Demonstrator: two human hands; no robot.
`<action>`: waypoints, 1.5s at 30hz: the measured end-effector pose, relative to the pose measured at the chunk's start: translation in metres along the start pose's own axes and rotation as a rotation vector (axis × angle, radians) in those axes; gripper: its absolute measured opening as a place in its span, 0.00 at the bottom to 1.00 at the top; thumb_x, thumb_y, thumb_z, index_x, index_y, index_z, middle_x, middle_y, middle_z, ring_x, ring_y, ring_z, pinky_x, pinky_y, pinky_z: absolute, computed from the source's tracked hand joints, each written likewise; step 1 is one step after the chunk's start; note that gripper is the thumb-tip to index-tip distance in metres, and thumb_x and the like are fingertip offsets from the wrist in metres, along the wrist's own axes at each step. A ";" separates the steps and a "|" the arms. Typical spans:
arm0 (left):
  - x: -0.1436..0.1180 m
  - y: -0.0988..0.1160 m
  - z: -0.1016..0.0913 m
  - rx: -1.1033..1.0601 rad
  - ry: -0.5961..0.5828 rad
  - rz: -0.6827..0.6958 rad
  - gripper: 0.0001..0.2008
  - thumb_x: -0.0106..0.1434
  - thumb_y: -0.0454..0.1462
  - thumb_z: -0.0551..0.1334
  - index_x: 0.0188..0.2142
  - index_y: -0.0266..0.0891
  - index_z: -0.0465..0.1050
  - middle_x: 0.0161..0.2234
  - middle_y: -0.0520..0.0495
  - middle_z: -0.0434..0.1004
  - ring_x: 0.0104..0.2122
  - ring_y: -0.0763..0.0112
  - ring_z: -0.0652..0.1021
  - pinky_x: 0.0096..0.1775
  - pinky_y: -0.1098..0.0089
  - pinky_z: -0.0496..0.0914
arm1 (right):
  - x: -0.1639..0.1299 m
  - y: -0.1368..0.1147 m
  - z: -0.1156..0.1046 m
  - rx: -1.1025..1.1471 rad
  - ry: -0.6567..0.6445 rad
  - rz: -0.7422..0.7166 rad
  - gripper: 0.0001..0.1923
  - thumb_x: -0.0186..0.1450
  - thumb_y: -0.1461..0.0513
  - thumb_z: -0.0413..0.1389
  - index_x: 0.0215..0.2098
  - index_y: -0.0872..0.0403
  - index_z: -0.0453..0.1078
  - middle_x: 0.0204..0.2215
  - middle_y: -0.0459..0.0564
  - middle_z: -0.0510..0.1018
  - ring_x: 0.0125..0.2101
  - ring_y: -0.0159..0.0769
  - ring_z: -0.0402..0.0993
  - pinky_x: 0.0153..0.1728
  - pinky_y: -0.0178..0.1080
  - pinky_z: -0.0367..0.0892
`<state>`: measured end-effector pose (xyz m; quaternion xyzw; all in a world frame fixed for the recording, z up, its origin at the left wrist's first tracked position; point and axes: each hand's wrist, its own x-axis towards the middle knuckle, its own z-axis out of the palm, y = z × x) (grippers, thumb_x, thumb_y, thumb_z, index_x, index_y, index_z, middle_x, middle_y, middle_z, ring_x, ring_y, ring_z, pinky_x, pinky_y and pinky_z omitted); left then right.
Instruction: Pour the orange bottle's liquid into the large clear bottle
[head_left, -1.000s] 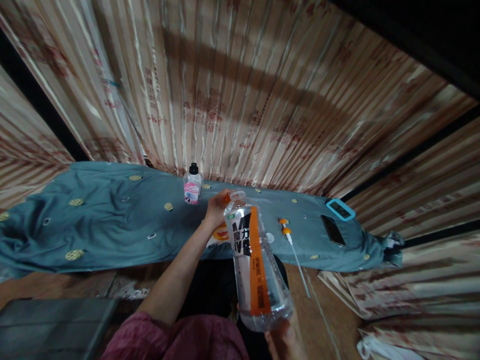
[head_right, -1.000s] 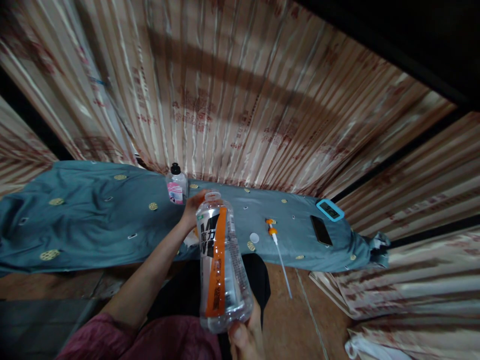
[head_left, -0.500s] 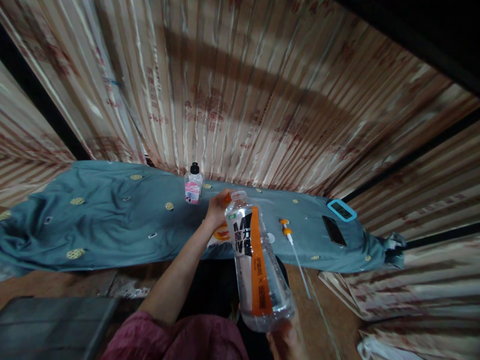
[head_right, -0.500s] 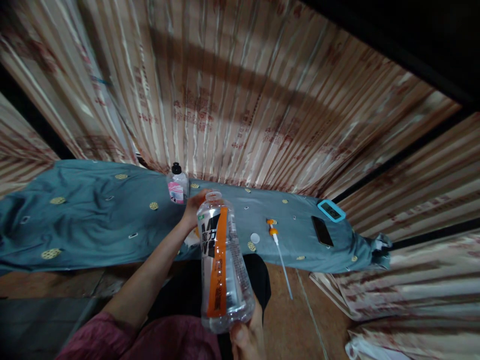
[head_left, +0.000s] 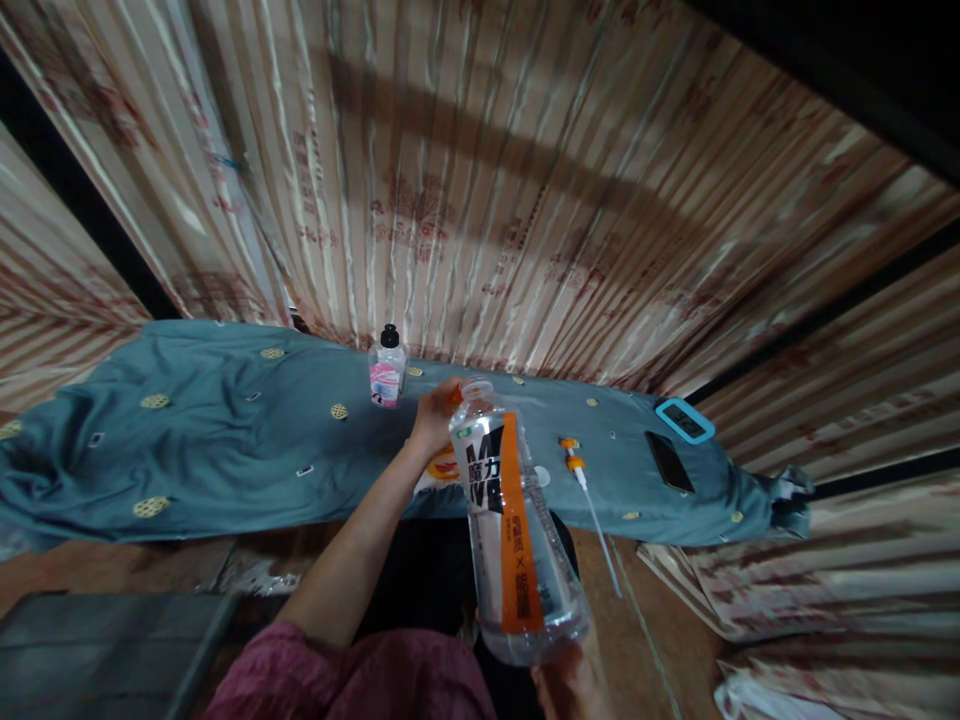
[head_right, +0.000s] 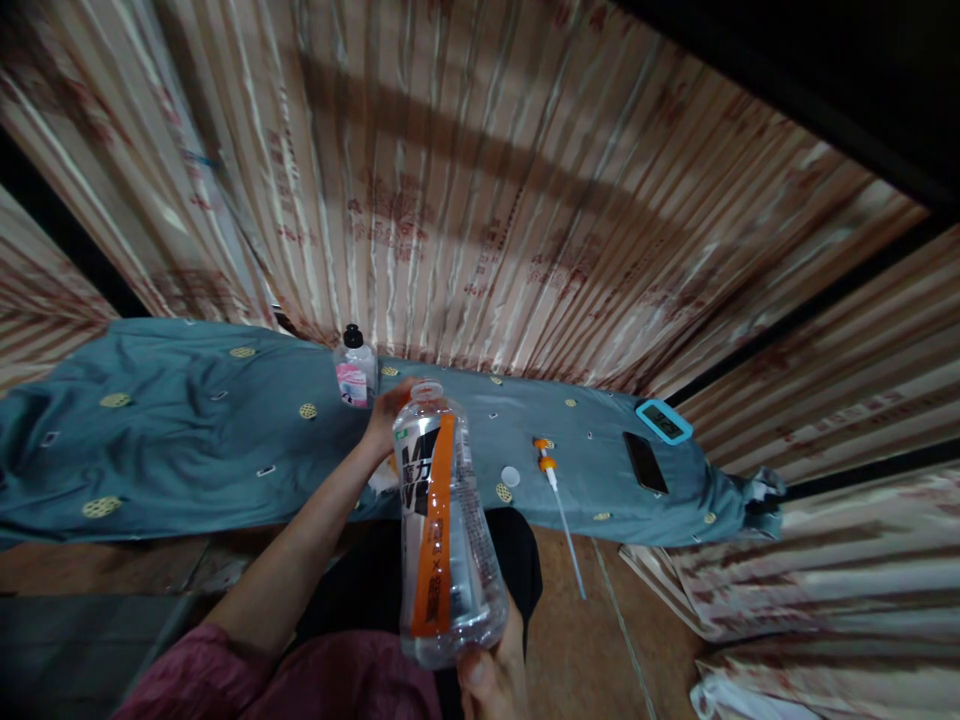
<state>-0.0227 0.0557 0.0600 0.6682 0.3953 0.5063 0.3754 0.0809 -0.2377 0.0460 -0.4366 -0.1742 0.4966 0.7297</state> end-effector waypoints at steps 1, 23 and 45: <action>0.000 0.000 0.000 0.008 0.001 -0.001 0.11 0.60 0.45 0.67 0.34 0.40 0.78 0.33 0.48 0.85 0.37 0.61 0.83 0.41 0.66 0.75 | 0.000 0.000 -0.001 -0.014 -0.002 -0.007 0.25 0.55 0.43 0.74 0.48 0.39 0.84 0.40 0.47 0.90 0.54 0.52 0.83 0.58 0.50 0.75; 0.001 0.007 -0.003 0.094 -0.023 -0.003 0.10 0.60 0.45 0.64 0.33 0.41 0.76 0.32 0.48 0.84 0.36 0.61 0.83 0.40 0.66 0.75 | -0.002 -0.006 0.011 -0.051 0.014 -0.009 0.35 0.51 0.40 0.74 0.55 0.39 0.81 0.55 0.48 0.86 0.56 0.50 0.81 0.60 0.46 0.73; 0.000 0.004 -0.002 0.052 -0.026 -0.007 0.09 0.62 0.44 0.67 0.35 0.40 0.78 0.34 0.46 0.85 0.37 0.59 0.83 0.41 0.64 0.75 | -0.001 -0.013 0.020 0.020 -0.040 -0.028 0.27 0.52 0.46 0.77 0.50 0.33 0.82 0.43 0.38 0.90 0.51 0.46 0.85 0.54 0.40 0.76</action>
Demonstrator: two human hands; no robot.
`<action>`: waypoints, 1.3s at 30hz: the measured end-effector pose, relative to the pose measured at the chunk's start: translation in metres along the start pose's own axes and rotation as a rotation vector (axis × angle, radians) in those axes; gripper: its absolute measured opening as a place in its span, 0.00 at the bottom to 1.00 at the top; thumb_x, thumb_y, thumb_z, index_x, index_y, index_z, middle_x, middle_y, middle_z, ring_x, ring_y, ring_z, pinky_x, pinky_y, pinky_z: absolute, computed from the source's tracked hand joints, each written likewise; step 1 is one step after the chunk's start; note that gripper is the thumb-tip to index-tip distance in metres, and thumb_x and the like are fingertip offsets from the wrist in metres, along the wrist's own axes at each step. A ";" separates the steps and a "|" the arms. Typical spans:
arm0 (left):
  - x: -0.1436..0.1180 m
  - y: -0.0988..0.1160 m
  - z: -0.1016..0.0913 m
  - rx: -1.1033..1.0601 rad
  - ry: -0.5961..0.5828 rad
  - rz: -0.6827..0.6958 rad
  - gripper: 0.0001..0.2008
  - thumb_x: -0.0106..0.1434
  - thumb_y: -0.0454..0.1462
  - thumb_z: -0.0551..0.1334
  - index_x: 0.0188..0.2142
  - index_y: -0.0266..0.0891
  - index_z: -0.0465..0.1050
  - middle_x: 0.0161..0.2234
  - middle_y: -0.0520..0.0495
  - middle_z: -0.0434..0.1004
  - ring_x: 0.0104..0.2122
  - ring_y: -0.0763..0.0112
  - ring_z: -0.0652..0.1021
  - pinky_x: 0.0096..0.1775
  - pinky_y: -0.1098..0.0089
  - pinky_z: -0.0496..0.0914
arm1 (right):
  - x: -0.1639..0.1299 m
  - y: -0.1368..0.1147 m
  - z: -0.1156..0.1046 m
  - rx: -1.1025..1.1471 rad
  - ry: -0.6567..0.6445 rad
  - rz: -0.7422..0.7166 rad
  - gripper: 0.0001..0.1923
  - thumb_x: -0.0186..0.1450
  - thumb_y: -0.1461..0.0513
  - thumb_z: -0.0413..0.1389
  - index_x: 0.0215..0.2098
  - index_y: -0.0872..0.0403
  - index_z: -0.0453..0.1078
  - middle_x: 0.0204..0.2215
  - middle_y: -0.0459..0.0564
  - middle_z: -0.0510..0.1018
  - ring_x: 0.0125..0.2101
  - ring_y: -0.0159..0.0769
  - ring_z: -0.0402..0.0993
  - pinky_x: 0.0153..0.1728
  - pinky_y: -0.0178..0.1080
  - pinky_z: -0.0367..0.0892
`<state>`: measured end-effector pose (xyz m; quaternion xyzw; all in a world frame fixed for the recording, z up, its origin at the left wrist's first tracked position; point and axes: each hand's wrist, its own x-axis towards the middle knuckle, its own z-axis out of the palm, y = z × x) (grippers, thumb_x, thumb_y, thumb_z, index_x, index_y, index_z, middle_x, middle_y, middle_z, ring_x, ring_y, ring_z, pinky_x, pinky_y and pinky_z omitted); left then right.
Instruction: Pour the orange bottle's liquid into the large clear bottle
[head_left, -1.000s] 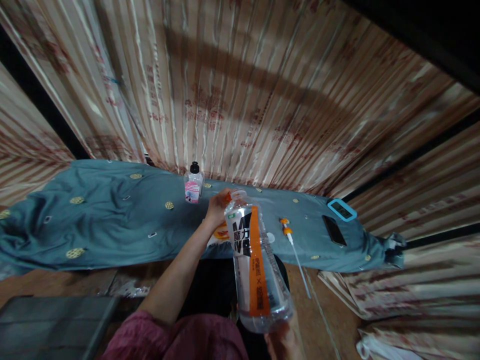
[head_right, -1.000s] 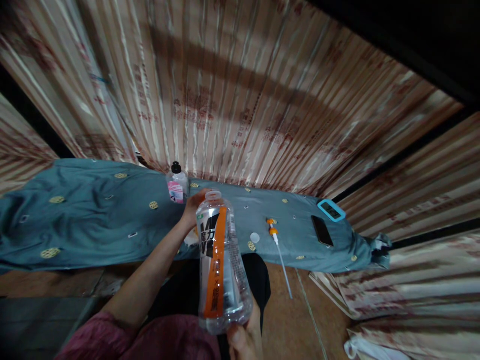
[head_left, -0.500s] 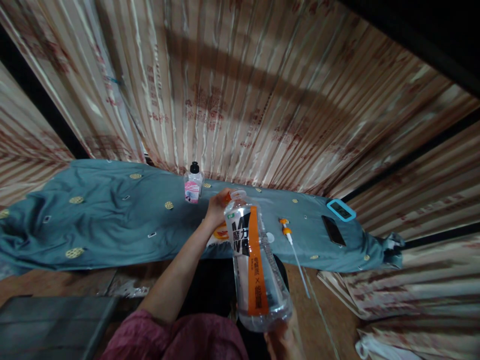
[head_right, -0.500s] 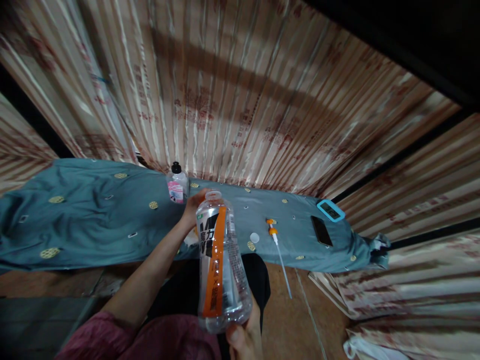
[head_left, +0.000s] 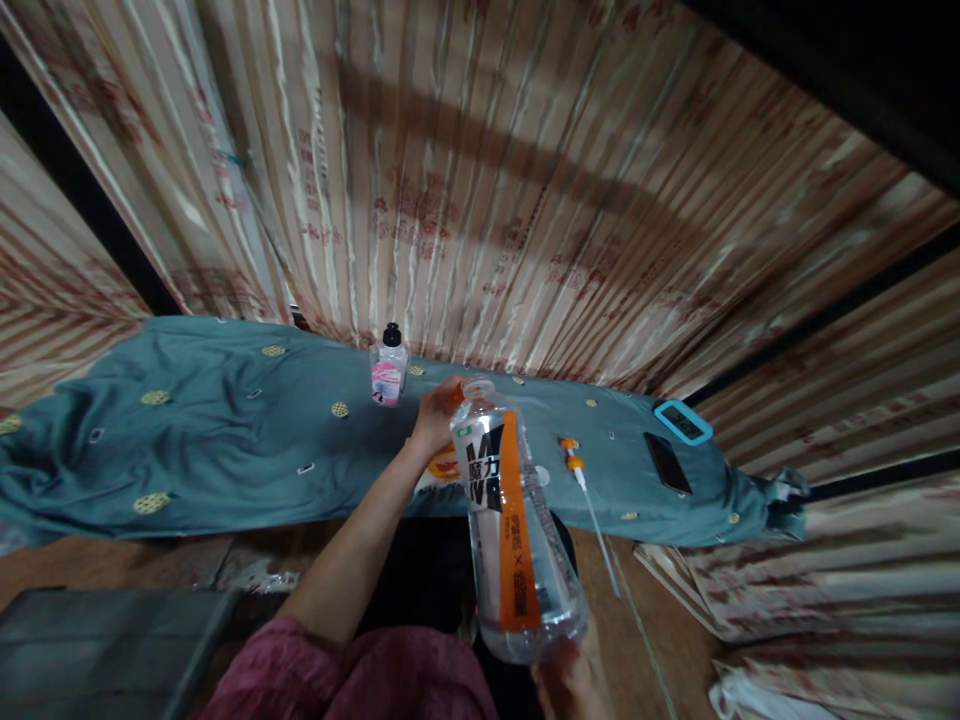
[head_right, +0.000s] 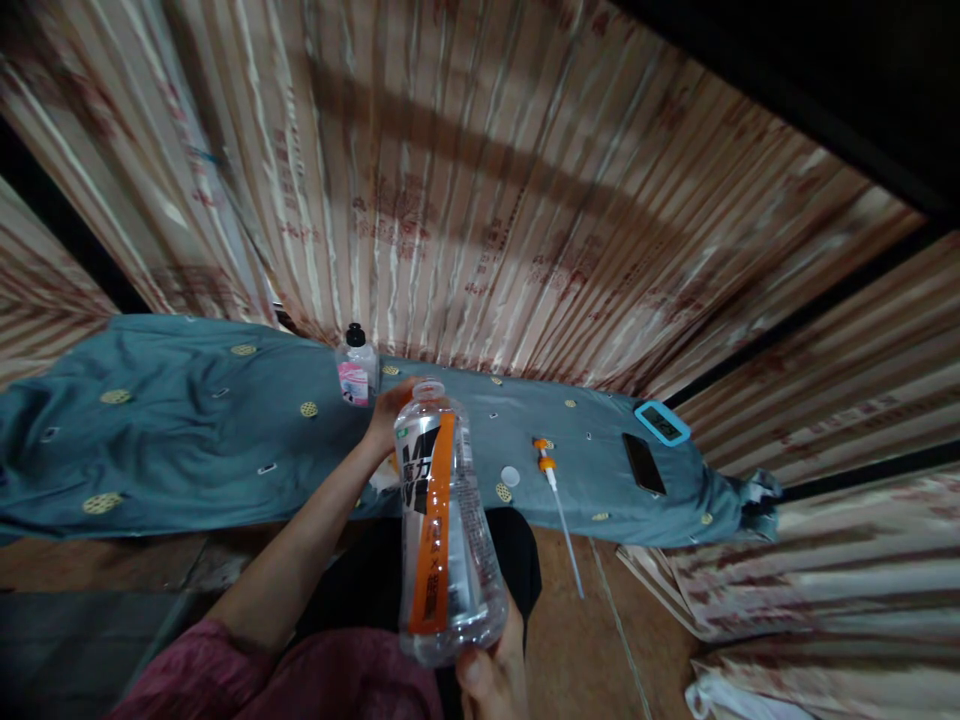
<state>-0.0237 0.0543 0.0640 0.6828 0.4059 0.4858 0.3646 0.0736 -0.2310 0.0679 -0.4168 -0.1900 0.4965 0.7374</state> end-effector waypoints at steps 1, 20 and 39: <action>0.000 0.000 0.000 0.003 -0.002 0.000 0.09 0.61 0.44 0.67 0.34 0.40 0.77 0.34 0.47 0.85 0.37 0.58 0.83 0.41 0.64 0.75 | 0.000 0.001 0.000 0.001 -0.002 -0.001 0.28 0.53 0.46 0.77 0.51 0.34 0.82 0.43 0.39 0.90 0.51 0.46 0.85 0.55 0.41 0.76; 0.000 -0.002 -0.001 0.010 0.004 0.035 0.13 0.61 0.48 0.65 0.33 0.41 0.77 0.32 0.48 0.84 0.35 0.60 0.82 0.38 0.66 0.74 | 0.000 0.007 -0.010 0.014 -0.010 -0.014 0.29 0.55 0.48 0.76 0.54 0.35 0.81 0.44 0.40 0.90 0.53 0.45 0.84 0.54 0.39 0.76; 0.001 0.001 -0.003 0.059 -0.015 0.020 0.13 0.62 0.47 0.66 0.36 0.40 0.78 0.36 0.45 0.86 0.38 0.58 0.84 0.42 0.63 0.75 | 0.000 0.003 -0.004 -0.005 -0.011 -0.007 0.30 0.54 0.48 0.76 0.54 0.34 0.80 0.49 0.38 0.88 0.52 0.39 0.84 0.52 0.33 0.76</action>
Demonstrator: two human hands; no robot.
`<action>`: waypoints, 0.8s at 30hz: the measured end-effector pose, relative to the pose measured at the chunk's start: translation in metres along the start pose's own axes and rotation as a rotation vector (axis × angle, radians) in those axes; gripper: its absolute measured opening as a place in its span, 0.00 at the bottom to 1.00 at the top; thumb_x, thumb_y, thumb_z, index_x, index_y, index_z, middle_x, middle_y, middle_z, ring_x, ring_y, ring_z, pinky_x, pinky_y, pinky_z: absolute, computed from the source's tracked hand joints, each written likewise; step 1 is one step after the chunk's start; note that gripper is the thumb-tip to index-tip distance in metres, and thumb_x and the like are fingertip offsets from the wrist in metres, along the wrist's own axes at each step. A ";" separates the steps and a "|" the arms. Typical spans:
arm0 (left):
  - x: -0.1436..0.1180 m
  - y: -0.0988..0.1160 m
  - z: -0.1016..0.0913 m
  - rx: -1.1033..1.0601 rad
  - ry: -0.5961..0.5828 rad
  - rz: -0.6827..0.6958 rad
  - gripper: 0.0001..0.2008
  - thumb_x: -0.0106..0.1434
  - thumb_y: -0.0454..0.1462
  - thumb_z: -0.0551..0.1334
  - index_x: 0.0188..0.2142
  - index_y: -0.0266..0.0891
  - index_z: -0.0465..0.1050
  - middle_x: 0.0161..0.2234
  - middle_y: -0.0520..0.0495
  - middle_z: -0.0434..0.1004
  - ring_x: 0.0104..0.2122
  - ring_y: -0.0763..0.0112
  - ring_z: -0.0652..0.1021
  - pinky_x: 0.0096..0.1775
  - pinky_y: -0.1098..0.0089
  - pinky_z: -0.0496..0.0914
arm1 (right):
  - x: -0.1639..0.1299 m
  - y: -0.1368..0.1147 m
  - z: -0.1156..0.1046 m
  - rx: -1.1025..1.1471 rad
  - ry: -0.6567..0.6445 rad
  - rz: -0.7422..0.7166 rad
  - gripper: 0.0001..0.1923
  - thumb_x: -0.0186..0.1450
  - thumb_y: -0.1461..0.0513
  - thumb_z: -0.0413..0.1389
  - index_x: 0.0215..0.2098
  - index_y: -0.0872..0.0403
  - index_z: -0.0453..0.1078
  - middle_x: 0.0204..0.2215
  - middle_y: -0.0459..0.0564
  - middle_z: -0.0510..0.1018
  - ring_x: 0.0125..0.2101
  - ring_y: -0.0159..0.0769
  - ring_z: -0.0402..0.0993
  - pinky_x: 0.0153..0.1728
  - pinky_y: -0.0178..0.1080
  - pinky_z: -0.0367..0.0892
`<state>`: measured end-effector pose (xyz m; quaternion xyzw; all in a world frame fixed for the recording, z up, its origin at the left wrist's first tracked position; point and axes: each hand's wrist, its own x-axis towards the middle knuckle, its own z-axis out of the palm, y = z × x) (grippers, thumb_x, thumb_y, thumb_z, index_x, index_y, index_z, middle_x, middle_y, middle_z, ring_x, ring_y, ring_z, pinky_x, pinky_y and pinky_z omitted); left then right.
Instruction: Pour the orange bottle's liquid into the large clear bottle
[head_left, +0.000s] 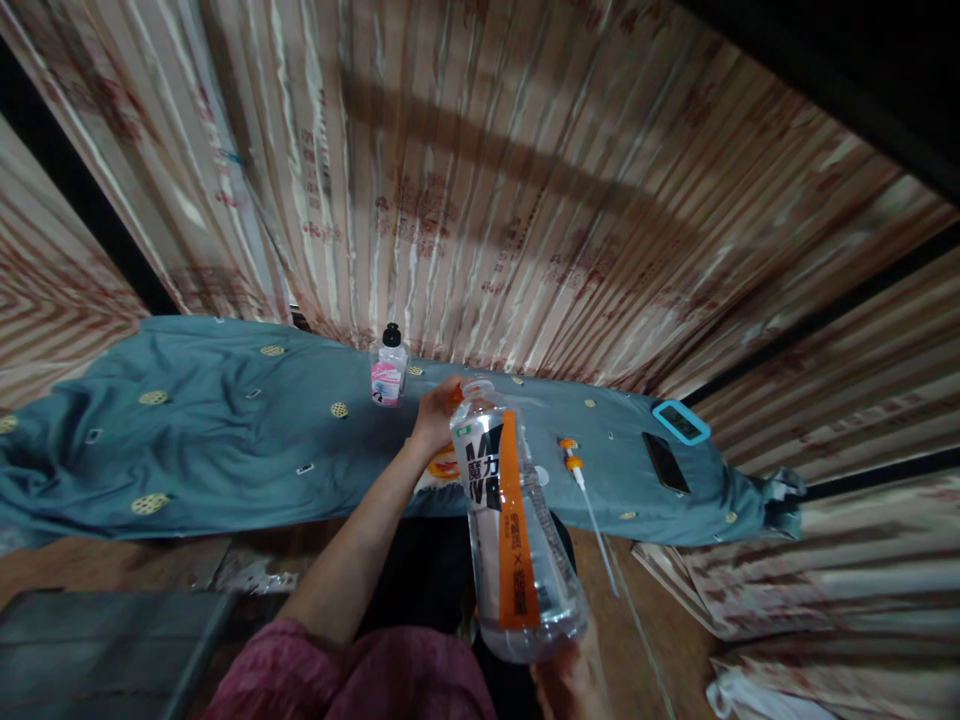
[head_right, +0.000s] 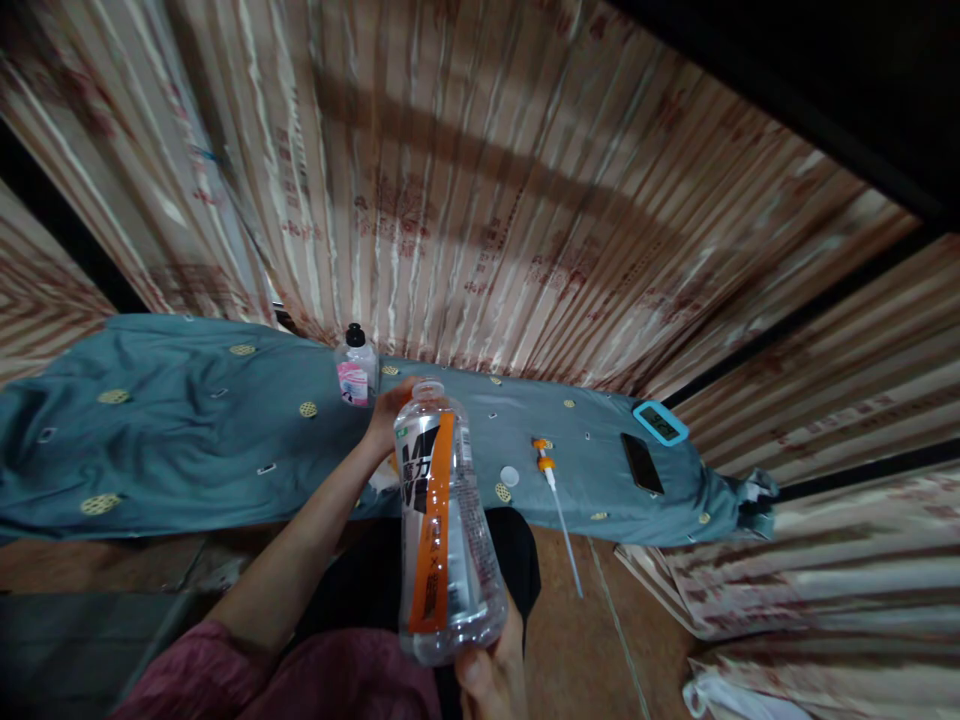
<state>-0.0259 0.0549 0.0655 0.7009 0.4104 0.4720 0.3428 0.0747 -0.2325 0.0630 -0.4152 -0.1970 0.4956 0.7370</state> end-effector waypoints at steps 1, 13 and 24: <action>0.000 0.000 0.000 0.002 -0.001 -0.001 0.13 0.62 0.47 0.65 0.37 0.40 0.78 0.36 0.45 0.86 0.39 0.58 0.84 0.42 0.63 0.75 | 0.000 0.001 -0.001 0.005 -0.006 -0.005 0.30 0.55 0.48 0.76 0.55 0.35 0.80 0.47 0.38 0.89 0.52 0.40 0.84 0.52 0.33 0.76; -0.001 0.003 0.000 -0.013 0.006 -0.030 0.11 0.62 0.46 0.65 0.36 0.41 0.78 0.34 0.47 0.86 0.37 0.59 0.83 0.42 0.64 0.75 | 0.001 0.008 -0.008 -0.037 0.005 -0.030 0.30 0.57 0.44 0.73 0.56 0.37 0.80 0.51 0.42 0.88 0.55 0.43 0.83 0.56 0.37 0.74; -0.001 0.005 -0.002 -0.002 -0.013 -0.029 0.11 0.63 0.45 0.65 0.37 0.40 0.79 0.37 0.45 0.86 0.40 0.58 0.84 0.44 0.64 0.76 | 0.002 0.022 -0.029 -0.072 0.022 -0.042 0.32 0.55 0.44 0.74 0.56 0.40 0.80 0.50 0.48 0.88 0.52 0.53 0.84 0.53 0.47 0.79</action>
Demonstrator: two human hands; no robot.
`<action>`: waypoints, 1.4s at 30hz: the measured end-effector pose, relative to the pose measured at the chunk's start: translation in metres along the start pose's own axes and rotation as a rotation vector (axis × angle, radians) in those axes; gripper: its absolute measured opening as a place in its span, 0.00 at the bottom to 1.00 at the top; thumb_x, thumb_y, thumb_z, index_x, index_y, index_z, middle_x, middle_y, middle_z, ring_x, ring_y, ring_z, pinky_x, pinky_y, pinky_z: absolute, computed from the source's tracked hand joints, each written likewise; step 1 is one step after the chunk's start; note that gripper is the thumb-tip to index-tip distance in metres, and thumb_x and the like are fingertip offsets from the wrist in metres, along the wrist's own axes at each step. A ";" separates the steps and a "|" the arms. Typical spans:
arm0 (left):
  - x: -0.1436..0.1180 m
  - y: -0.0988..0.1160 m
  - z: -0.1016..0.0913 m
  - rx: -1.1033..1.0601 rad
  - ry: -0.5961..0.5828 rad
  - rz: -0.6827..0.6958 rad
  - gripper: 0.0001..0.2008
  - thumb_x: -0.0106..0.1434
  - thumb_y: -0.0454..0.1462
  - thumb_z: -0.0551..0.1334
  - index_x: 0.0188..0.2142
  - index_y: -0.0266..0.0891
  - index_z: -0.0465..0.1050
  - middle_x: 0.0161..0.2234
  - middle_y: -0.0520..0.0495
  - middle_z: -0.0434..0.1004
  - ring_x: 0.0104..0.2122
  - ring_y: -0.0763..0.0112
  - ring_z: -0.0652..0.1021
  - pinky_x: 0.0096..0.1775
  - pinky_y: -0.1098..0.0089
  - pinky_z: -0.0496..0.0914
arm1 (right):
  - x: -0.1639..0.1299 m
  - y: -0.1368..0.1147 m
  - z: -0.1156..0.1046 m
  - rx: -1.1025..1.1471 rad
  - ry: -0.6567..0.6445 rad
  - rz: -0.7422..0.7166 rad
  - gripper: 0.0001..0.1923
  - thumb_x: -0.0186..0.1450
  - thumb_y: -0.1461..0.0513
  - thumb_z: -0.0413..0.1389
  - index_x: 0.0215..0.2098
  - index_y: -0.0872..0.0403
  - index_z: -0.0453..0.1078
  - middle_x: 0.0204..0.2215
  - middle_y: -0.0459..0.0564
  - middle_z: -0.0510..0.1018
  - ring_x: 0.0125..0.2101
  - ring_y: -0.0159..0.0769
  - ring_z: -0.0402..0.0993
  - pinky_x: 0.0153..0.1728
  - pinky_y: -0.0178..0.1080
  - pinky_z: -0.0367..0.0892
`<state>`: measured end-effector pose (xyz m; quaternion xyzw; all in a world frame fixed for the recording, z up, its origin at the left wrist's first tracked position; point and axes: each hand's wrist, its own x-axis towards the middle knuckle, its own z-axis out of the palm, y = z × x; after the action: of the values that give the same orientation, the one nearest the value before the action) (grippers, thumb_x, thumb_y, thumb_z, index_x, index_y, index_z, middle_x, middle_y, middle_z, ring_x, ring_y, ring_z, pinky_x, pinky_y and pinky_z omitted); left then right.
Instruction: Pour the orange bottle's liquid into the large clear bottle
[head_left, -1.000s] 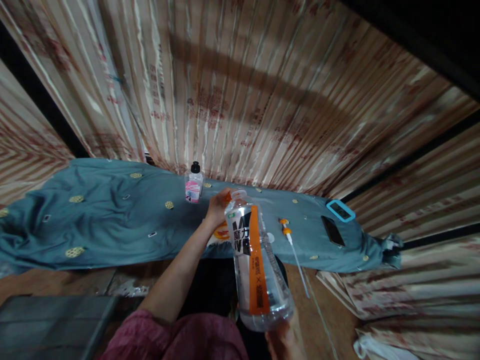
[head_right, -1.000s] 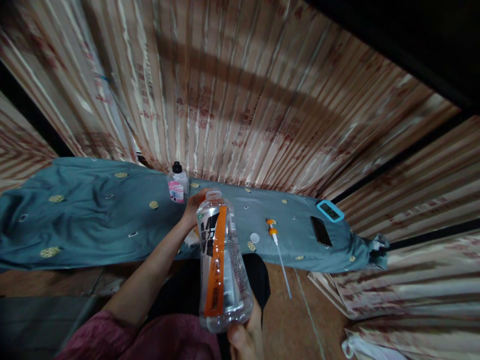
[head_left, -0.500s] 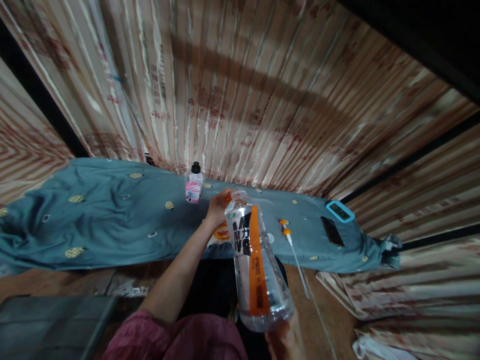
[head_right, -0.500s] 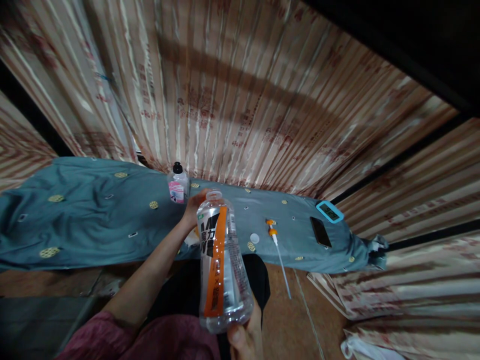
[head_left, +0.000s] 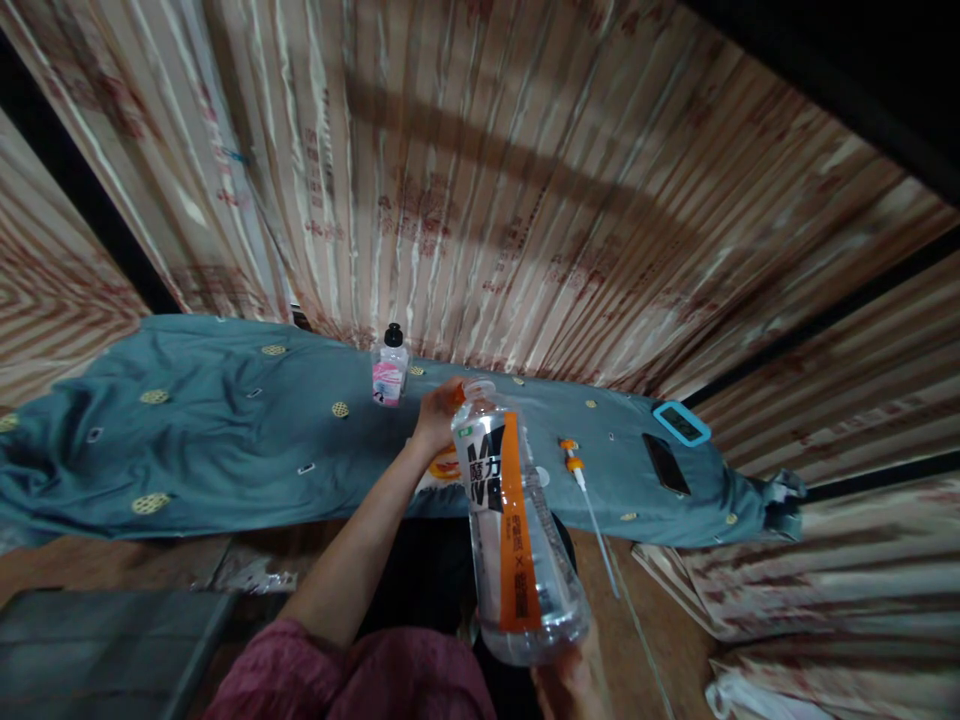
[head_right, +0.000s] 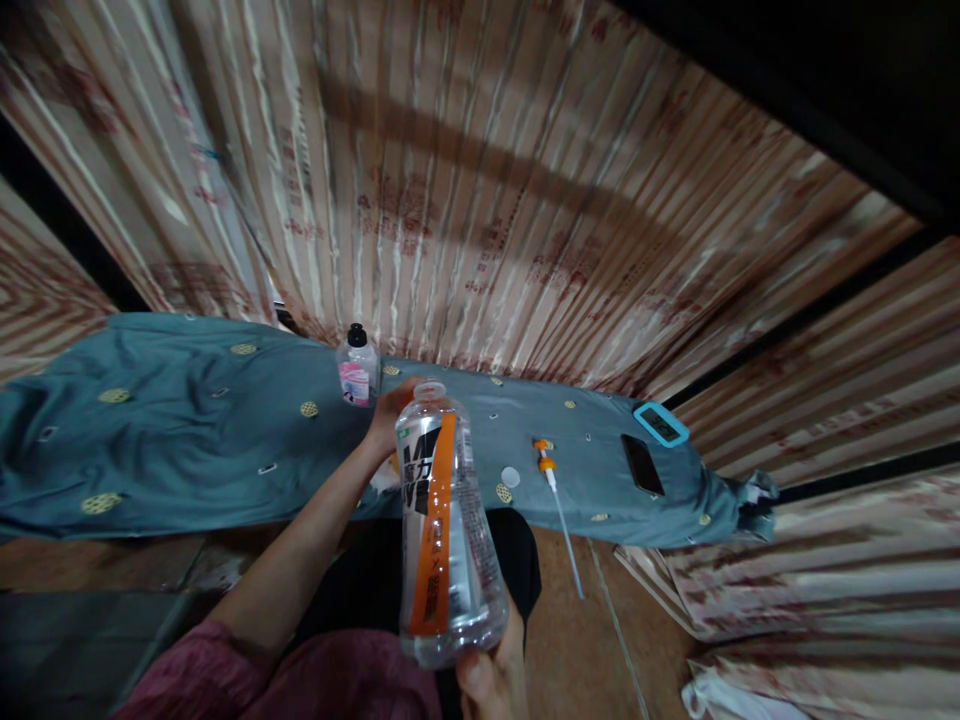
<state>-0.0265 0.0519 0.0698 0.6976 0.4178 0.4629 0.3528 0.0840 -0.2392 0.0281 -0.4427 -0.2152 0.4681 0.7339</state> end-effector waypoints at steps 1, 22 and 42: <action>0.000 0.000 0.000 0.007 0.000 0.002 0.11 0.63 0.44 0.65 0.37 0.40 0.79 0.37 0.45 0.86 0.40 0.57 0.84 0.44 0.64 0.76 | 0.000 0.001 -0.001 0.009 -0.001 0.006 0.33 0.55 0.44 0.74 0.56 0.40 0.80 0.50 0.49 0.88 0.52 0.54 0.84 0.53 0.48 0.79; 0.002 -0.006 0.003 0.064 0.010 0.003 0.09 0.61 0.44 0.65 0.36 0.41 0.78 0.36 0.47 0.86 0.38 0.59 0.82 0.41 0.66 0.74 | -0.004 -0.038 0.043 0.026 0.144 0.139 0.26 0.39 0.46 0.81 0.35 0.39 0.86 0.44 0.44 0.89 0.44 0.44 0.84 0.60 0.44 0.72; 0.004 0.000 0.004 0.072 0.020 -0.032 0.07 0.59 0.41 0.64 0.34 0.40 0.76 0.33 0.47 0.84 0.35 0.60 0.82 0.39 0.66 0.74 | 0.000 -0.038 0.040 -0.032 0.124 0.137 0.35 0.40 0.42 0.79 0.45 0.38 0.85 0.45 0.45 0.89 0.48 0.51 0.84 0.55 0.47 0.75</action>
<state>-0.0222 0.0553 0.0701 0.6983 0.4487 0.4490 0.3308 0.0737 -0.2274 0.0813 -0.4964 -0.1459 0.4854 0.7048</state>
